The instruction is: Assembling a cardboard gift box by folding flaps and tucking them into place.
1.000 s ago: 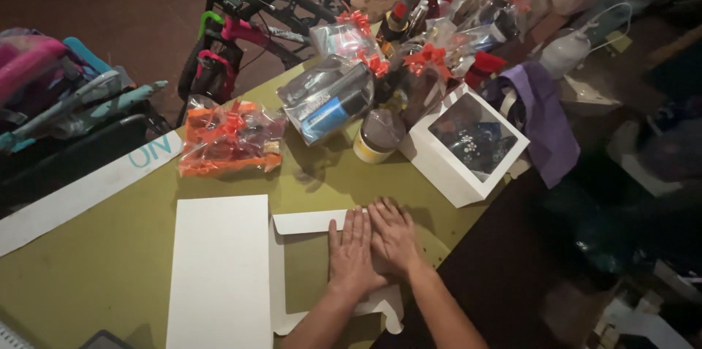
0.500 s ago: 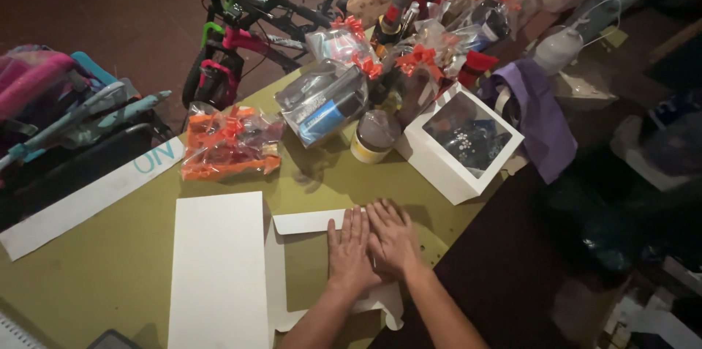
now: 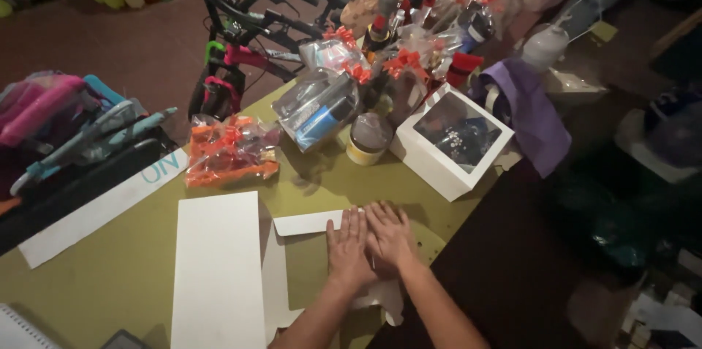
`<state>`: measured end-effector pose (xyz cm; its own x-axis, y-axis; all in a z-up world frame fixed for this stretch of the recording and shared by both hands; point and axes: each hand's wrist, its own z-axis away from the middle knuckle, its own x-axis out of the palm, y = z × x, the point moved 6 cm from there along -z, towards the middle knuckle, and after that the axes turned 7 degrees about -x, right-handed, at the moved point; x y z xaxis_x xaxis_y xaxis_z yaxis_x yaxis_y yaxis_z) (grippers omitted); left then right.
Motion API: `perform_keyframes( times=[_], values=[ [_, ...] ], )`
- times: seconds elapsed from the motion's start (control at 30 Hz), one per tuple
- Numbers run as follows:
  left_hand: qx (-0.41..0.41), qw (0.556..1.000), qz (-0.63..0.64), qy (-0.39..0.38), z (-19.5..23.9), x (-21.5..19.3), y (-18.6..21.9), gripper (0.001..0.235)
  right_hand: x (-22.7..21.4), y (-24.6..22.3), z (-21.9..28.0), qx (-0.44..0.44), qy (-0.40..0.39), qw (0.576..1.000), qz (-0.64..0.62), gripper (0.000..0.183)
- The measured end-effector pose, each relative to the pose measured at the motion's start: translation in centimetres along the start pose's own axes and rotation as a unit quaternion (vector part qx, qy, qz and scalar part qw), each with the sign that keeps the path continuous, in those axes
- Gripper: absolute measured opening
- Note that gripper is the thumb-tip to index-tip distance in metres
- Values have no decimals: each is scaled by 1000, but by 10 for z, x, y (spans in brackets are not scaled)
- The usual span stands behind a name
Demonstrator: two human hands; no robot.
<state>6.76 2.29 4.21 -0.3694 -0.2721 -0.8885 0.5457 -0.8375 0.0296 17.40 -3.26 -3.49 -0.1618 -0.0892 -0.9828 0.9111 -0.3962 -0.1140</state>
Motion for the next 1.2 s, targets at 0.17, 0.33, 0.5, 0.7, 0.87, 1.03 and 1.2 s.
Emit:
perform_keyframes(
  times=[0.17,0.33,0.5,0.7,0.87,1.03,1.2],
  values=[
    [-2,1000,-12,-4,-12,16,1,112,-4,-6,28,-83,195,977,6,61],
    [-2,998,-37,58,-15,23,1,124,-3,4,-8,-44,141,989,29,62],
    [47,997,19,63,-2,17,-7,110,-23,25,20,29,84,944,-317,52],
    [120,942,180,256,58,8,-20,95,-74,6,155,-65,177,933,-308,67],
    [272,941,121,160,88,36,-10,98,-44,-32,205,-224,242,942,-53,73],
    [269,943,107,165,62,74,-10,81,-59,-60,194,-227,346,910,22,28],
    [266,944,105,163,58,76,-10,78,-44,-50,187,-202,342,918,-4,21]
  ],
)
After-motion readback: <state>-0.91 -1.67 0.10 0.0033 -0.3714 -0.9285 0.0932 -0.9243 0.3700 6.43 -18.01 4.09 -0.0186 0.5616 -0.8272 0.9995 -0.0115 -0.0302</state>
